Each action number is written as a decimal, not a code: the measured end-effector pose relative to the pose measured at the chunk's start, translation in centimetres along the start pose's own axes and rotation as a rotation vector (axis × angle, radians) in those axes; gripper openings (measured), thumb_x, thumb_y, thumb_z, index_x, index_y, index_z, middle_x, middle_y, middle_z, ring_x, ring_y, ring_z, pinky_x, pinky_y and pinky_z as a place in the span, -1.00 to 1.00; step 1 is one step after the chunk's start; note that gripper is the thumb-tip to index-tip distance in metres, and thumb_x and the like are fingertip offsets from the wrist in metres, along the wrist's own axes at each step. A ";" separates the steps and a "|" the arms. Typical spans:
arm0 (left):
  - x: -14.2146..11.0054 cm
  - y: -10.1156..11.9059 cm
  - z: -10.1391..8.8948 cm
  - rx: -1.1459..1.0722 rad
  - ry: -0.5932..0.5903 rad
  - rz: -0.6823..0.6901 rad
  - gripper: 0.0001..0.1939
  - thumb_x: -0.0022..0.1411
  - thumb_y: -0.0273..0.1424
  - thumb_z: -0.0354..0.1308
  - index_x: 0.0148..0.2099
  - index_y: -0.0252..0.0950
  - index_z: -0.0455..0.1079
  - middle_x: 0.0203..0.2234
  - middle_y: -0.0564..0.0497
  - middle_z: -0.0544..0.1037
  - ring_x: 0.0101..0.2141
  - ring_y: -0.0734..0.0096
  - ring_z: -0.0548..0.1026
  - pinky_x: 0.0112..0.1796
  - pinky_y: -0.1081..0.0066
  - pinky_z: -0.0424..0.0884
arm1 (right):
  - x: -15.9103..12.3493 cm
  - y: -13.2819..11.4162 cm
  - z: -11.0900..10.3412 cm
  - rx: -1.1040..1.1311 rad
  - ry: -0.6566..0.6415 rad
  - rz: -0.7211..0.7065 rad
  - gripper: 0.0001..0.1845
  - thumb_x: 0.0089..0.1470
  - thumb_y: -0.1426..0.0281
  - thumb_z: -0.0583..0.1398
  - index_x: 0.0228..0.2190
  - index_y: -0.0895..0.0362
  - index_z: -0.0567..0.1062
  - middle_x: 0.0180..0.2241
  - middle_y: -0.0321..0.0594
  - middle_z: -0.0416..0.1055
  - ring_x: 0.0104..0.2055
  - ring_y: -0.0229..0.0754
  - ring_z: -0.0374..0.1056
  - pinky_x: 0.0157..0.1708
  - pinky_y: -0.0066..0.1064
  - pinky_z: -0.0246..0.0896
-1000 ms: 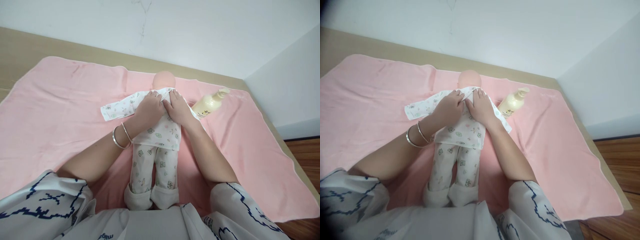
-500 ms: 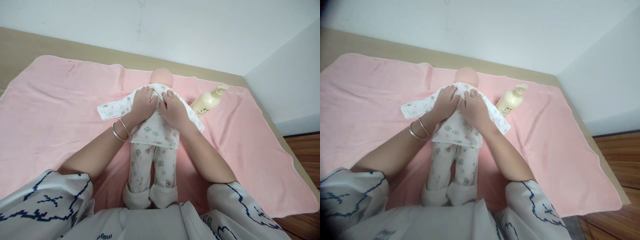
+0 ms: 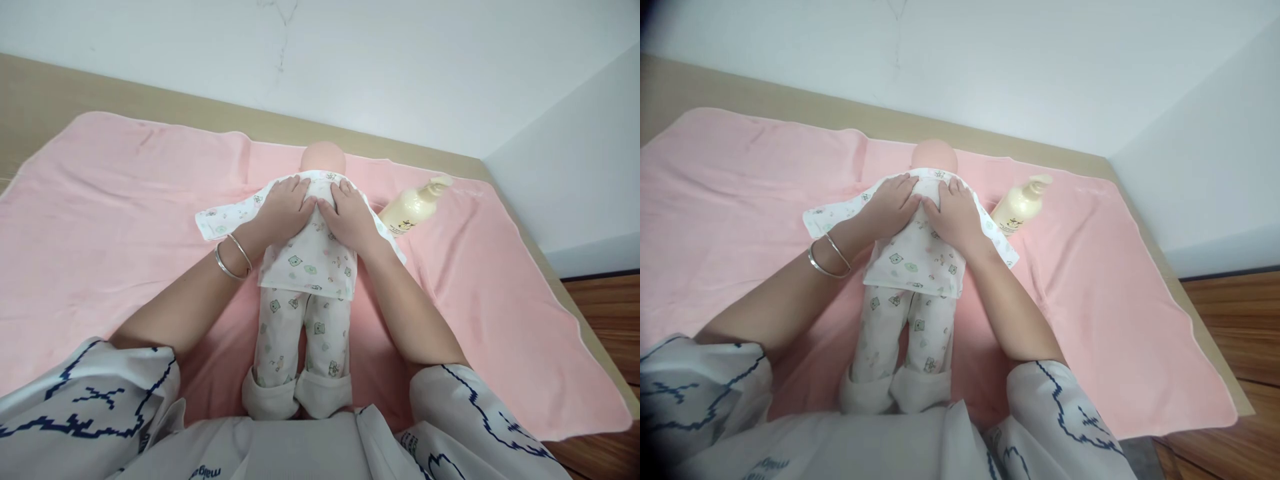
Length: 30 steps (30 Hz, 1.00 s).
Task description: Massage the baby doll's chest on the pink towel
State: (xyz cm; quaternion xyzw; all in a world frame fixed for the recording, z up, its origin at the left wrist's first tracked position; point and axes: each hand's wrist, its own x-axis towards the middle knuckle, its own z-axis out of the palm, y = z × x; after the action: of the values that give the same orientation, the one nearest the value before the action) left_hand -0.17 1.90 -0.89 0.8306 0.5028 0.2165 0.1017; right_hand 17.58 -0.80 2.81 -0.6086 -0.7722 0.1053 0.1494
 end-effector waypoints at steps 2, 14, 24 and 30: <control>-0.4 1.0 -0.6 0.028 -0.007 -0.017 -0.39 0.55 -0.31 -0.27 0.39 -0.52 0.33 0.29 -0.43 0.48 0.33 -0.12 0.40 0.39 -0.11 0.27 | 0.1 0.3 0.0 0.002 -0.013 -0.003 -0.35 0.50 0.12 -0.05 0.30 0.33 0.41 0.46 0.25 0.24 0.56 0.22 0.10 0.55 0.11 0.01; -1.0 2.1 -1.2 -0.035 -0.023 -0.079 -0.41 0.53 -0.32 -0.22 0.42 -0.44 0.33 0.38 -0.36 0.41 0.41 -0.10 0.31 0.43 -0.17 0.25 | -0.2 -0.5 -0.6 0.040 -0.009 0.024 -0.54 0.46 0.18 0.00 0.08 0.19 0.53 0.19 0.14 0.50 0.22 0.21 0.43 0.35 0.13 0.27; 0.3 1.3 -0.9 -0.067 -0.013 -0.209 -0.37 0.46 -0.25 -0.18 0.42 -0.35 0.36 0.30 -0.23 0.52 0.30 -0.03 0.44 0.40 -0.03 0.31 | -1.1 -1.6 -0.5 0.052 0.004 0.019 -0.59 0.47 0.26 -0.05 -0.02 0.19 0.51 0.15 0.19 0.51 0.30 0.24 0.34 0.34 0.15 0.23; 0.1 1.6 -0.8 -0.029 0.014 -0.175 -0.45 0.46 -0.32 -0.17 0.30 -0.36 0.44 0.18 -0.25 0.58 0.25 -0.02 0.47 0.37 -0.03 0.32 | -0.6 -0.9 -0.6 0.125 0.044 0.002 -0.62 0.48 0.25 -0.06 -0.14 0.09 0.51 0.07 0.03 0.57 0.22 0.13 0.41 0.33 0.05 0.27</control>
State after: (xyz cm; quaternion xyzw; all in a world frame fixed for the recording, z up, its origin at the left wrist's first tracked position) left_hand 0.77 1.16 0.52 0.7803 0.5712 0.2199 0.1284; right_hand 17.10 -1.64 3.58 -0.6011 -0.7600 0.1399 0.2038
